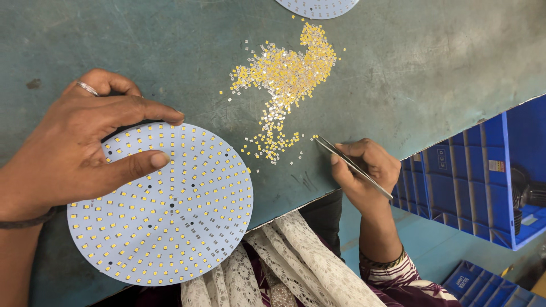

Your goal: The person holds a round LED circuit board steady on the workbench with one hand and uses tweezers to pick small yellow LED components one at a time from a pile on the table, placing them onto the board's pads. The board gradually fills with components as the person works around it.

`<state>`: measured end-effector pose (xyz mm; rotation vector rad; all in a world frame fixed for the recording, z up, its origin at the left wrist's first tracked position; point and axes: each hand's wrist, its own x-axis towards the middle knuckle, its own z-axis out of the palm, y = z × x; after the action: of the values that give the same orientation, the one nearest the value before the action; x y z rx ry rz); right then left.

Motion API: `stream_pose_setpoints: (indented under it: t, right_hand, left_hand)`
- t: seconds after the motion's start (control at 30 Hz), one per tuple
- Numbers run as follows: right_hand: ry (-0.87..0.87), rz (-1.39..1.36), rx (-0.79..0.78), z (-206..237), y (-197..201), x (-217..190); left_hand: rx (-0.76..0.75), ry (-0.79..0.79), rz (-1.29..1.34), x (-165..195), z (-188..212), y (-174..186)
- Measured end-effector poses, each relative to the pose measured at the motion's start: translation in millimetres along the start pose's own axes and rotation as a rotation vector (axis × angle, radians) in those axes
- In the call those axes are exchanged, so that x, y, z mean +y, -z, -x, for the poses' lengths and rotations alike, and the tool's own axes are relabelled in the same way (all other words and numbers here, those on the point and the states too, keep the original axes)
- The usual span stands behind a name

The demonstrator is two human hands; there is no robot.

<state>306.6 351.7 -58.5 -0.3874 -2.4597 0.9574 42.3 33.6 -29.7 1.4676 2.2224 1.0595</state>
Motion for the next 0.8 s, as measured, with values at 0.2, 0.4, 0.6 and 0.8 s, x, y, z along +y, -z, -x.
stream_pose_setpoints:
  t: [0.2,0.4,0.6,0.8]
  right_hand:
    - [0.013,0.001,0.006,1.5,0.1,-2.4]
    - [0.322,-0.15,-0.229,27.4,-30.6,-35.5]
    - [0.449,-0.22,-0.332,35.5,-43.7,-61.2]
    - [0.388,-0.188,-0.403,29.8,-39.2,-67.2]
  left_hand:
    - [0.009,-0.078,-0.032,-5.6,-4.6,-0.3]
    - [0.02,-0.133,0.025,-17.7,-3.2,-7.4]
    - [-0.005,-0.126,0.149,-17.4,-7.2,-10.7]
    - [-0.018,-0.102,0.195,-20.9,-6.2,-13.9]
